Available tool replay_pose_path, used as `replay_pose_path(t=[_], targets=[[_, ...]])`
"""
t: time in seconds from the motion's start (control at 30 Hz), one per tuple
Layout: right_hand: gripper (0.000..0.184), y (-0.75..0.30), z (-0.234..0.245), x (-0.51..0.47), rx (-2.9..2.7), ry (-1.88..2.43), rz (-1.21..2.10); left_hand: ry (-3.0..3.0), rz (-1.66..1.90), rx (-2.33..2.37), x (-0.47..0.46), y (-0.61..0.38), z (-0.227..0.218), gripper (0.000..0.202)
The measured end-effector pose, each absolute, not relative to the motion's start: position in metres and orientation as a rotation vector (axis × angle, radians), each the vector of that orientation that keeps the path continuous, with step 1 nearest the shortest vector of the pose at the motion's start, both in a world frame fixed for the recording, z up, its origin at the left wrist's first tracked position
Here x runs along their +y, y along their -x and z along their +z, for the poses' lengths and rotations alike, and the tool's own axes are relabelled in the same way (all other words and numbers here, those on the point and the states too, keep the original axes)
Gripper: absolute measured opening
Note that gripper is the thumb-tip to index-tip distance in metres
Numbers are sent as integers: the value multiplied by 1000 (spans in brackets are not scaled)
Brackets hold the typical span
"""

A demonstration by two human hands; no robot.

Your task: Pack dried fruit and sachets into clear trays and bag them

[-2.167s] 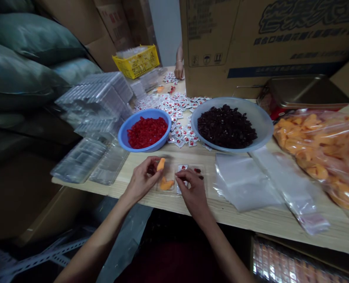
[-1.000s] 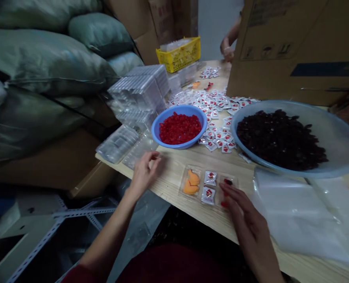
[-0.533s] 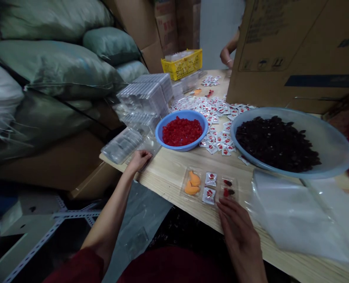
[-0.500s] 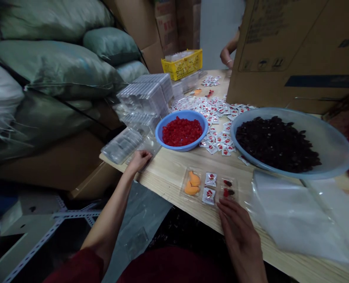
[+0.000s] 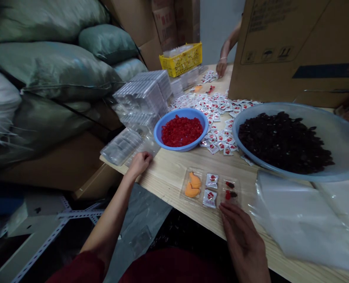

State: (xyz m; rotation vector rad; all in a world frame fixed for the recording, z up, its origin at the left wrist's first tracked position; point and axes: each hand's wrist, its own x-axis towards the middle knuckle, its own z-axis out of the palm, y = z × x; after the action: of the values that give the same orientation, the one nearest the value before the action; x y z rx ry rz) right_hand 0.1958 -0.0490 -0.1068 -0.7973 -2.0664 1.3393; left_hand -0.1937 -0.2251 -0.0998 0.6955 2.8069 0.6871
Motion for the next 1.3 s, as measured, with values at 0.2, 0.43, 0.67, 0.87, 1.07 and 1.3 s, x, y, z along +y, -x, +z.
replay_pose_path(t=[0.2,0.43,0.67,0.87,1.07,1.3], targets=[[27,-198,-104,-49,-2076,822,1336,-688,726,2755,-225,204,-99,17],[27,-202,-110,-52,-2084,831,1355,-612,930,2648,-228,224,-114,31],[28,-200,-107,-54,-2083,846,1362,-598,979,2611,-223,225,-117,32],[29,-202,-114,-54,-2057,869,1400,-640,846,2699,-220,220,-112,28],[32,-207,-119,-52,-2095,869,1404,-714,558,2840,-210,202,-99,10],[33,-208,-116,-58,-2098,873,1373,-727,426,2961,-213,178,-83,10]])
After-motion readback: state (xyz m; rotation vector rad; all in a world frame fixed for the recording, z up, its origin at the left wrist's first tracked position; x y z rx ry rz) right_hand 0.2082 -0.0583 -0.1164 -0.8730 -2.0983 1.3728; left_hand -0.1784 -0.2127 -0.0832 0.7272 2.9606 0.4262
